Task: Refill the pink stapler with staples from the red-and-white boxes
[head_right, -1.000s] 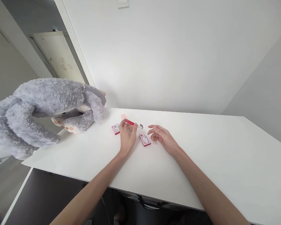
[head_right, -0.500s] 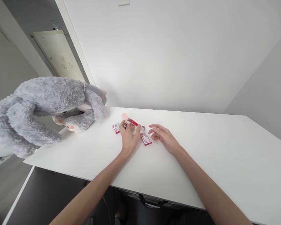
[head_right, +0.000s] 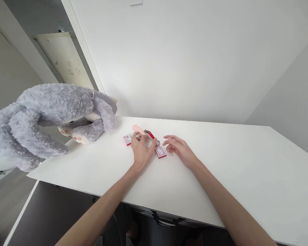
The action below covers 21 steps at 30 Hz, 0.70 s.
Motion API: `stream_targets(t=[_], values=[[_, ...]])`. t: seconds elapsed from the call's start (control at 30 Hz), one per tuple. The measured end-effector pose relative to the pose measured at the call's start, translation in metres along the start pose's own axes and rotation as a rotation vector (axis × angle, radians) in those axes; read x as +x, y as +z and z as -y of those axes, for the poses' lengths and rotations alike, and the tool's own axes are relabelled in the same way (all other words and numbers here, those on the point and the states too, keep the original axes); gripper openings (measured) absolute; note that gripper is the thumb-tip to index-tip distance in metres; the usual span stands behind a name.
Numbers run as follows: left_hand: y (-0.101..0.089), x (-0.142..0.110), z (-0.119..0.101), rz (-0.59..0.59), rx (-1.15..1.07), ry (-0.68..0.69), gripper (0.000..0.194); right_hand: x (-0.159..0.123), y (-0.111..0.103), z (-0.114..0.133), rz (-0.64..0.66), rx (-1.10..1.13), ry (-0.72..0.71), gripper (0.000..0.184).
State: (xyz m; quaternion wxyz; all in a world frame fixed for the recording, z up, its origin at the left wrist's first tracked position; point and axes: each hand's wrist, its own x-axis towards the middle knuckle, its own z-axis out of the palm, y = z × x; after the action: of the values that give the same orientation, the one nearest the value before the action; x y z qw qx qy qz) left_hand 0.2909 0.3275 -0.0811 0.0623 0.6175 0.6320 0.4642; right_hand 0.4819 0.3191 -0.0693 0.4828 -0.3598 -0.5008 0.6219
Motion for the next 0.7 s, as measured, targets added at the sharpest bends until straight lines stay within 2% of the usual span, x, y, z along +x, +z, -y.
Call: stream_targets(t=[0.7], values=[[-0.0010, -0.0012, -0.0006, -0.011, 0.031, 0.105, 0.029, 0.0003, -0.0012, -0.0002, 0.010, -0.001, -0.014, 0.040]])
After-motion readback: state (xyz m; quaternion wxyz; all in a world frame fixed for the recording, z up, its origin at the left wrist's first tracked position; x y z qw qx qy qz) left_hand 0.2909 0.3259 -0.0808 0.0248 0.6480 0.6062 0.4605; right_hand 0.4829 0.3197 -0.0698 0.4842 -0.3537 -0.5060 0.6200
